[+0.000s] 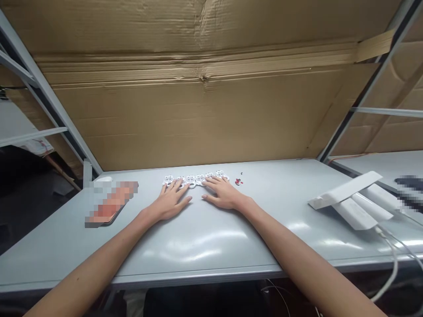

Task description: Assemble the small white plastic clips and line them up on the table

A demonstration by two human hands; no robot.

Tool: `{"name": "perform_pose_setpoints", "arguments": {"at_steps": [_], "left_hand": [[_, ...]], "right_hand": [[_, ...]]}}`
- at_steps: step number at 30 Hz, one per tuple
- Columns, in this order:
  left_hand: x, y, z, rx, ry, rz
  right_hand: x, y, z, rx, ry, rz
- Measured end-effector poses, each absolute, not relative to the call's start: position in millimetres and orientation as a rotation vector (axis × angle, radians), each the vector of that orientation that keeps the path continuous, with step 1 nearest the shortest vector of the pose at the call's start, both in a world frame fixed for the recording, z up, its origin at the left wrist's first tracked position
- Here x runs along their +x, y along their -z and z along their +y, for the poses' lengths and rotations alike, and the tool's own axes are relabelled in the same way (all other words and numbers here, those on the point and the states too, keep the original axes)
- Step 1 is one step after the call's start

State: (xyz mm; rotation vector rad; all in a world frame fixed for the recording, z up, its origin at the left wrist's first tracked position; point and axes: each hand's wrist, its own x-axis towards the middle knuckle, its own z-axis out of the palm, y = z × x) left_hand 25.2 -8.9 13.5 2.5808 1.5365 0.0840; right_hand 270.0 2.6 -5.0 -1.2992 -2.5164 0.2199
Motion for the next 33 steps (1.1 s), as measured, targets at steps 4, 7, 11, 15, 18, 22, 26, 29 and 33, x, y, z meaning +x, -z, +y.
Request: {"name": "perform_pose_setpoints", "arguments": {"at_steps": [4,7,11,15,18,22,26,29,33], "left_hand": [[26,-11,-9,2.596,-0.115,1.549],[23,-11,-12,2.640,-0.138,1.543],[19,-16,-21,2.741,-0.183,1.380],[18,-18,-28,2.808,-0.144,1.203],[19,-16,-29,2.826,-0.172,1.184],[18,-13,-26,2.832,-0.211,1.162],[17,-15,-23,2.839,-0.221,1.164],[17,-17,-22,2.842,-0.238,1.184],[18,-17,-20,2.864,-0.246,1.181]], "right_hand": [[268,6,1,-1.274,-0.167,-2.509],[267,1,-5,-1.206,-0.125,-2.496],[265,-11,-22,-1.141,-0.210,-2.544],[263,-19,-34,-1.180,-0.380,-2.602],[261,-19,-36,-1.203,-0.354,-2.611],[260,-17,-35,-1.242,-0.286,-2.612],[261,-18,-34,-1.258,-0.300,-2.623],[262,-20,-34,-1.254,-0.307,-2.631],[263,-21,-34,-1.243,-0.316,-2.627]]}}
